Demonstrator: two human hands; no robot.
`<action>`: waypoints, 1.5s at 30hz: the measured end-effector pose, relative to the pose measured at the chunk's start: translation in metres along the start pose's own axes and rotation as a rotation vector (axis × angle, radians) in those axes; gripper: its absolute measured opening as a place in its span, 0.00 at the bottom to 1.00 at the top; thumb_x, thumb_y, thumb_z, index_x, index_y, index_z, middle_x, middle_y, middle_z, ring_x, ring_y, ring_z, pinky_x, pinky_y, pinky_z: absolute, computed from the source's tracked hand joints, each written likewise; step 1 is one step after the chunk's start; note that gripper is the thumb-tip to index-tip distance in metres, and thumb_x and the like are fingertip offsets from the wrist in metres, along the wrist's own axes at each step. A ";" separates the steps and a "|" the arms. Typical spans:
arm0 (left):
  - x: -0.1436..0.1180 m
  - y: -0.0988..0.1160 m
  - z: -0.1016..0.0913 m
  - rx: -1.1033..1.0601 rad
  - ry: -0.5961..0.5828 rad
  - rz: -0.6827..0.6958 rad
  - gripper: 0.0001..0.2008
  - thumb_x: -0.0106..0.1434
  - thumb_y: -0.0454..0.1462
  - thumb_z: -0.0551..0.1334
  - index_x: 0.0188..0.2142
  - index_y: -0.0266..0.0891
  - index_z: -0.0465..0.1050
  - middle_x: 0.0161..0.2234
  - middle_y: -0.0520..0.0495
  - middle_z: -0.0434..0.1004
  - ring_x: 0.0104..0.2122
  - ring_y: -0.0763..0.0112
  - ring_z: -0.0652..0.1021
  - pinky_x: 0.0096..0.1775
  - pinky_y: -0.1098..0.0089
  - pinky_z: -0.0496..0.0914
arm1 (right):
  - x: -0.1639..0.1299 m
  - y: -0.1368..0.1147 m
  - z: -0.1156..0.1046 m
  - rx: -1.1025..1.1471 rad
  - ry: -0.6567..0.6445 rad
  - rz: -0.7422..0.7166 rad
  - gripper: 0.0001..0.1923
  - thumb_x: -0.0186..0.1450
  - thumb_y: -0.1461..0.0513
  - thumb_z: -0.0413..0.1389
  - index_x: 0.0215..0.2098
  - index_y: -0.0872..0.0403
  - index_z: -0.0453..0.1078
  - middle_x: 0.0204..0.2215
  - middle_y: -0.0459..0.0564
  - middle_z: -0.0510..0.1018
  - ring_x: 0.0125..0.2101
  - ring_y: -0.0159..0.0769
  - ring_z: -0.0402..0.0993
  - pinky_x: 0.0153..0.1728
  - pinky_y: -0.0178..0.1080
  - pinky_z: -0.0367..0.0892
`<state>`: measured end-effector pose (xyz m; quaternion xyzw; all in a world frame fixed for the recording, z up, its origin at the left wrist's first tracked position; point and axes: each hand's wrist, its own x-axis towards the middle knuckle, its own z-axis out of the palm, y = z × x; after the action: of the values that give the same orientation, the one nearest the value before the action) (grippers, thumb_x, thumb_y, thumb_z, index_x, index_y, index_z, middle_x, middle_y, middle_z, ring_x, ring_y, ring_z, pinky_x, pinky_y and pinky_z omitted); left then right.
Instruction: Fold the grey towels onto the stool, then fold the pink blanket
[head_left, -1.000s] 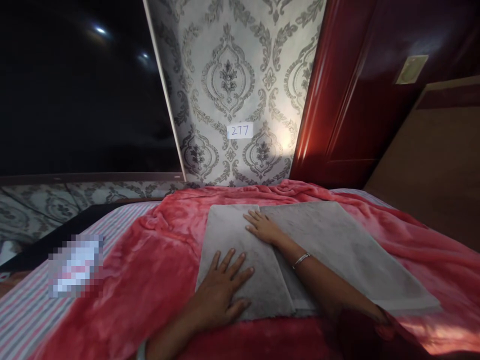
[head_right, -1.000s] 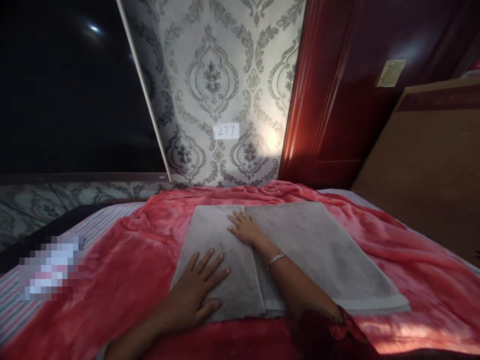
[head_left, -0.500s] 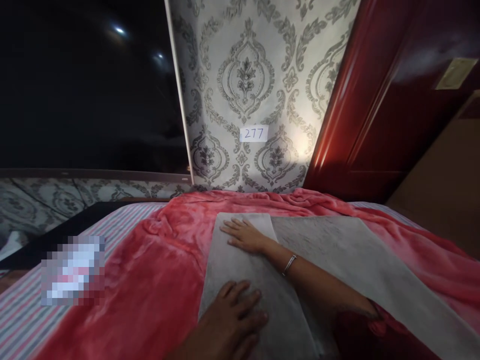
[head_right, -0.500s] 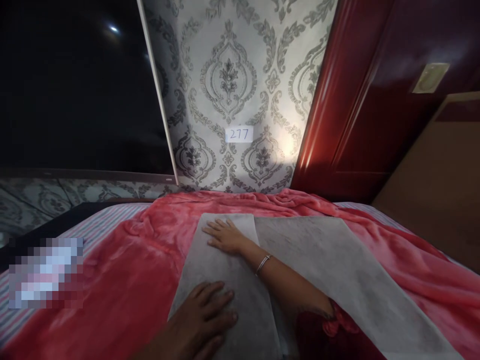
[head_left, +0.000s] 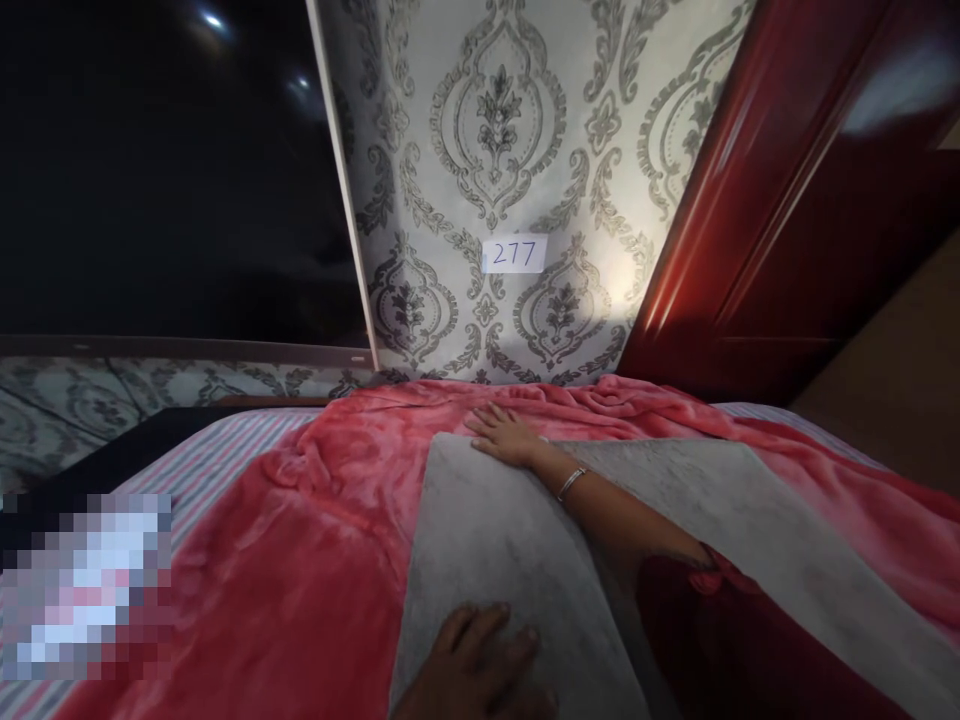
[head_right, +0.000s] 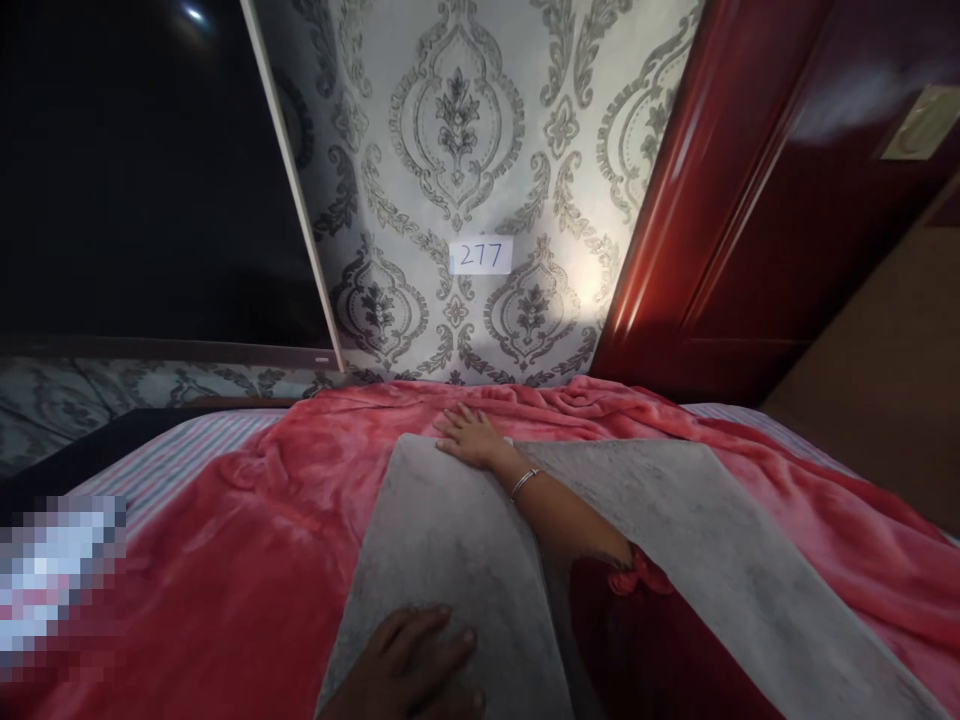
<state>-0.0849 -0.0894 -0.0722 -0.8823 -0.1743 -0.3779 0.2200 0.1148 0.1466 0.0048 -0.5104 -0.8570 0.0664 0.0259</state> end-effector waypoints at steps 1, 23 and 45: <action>0.000 0.000 0.001 -0.006 0.023 -0.015 0.10 0.68 0.47 0.65 0.49 0.61 0.79 0.52 0.61 0.82 0.48 0.65 0.79 0.51 0.63 0.69 | -0.003 0.002 -0.004 -0.014 0.015 0.039 0.33 0.76 0.46 0.42 0.75 0.46 0.52 0.76 0.51 0.45 0.75 0.52 0.33 0.71 0.63 0.38; 0.010 0.009 -0.050 -0.225 -0.144 -0.261 0.28 0.65 0.30 0.58 0.64 0.43 0.68 0.63 0.37 0.73 0.62 0.56 0.73 0.58 0.55 0.72 | -0.115 -0.044 -0.003 0.056 0.107 -0.008 0.36 0.74 0.47 0.50 0.76 0.47 0.50 0.76 0.55 0.42 0.75 0.57 0.34 0.70 0.66 0.38; 0.095 -0.055 -0.016 -0.334 -0.878 -0.464 0.33 0.69 0.40 0.55 0.72 0.36 0.57 0.74 0.35 0.52 0.73 0.53 0.55 0.71 0.48 0.51 | -0.295 -0.149 0.030 0.473 0.023 -0.359 0.40 0.73 0.42 0.52 0.76 0.48 0.48 0.75 0.53 0.51 0.75 0.44 0.38 0.74 0.52 0.32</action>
<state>-0.0580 -0.0384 0.0228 -0.9188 -0.3785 -0.0340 -0.1069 0.1228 -0.1848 0.0025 -0.3310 -0.8939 0.2530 0.1652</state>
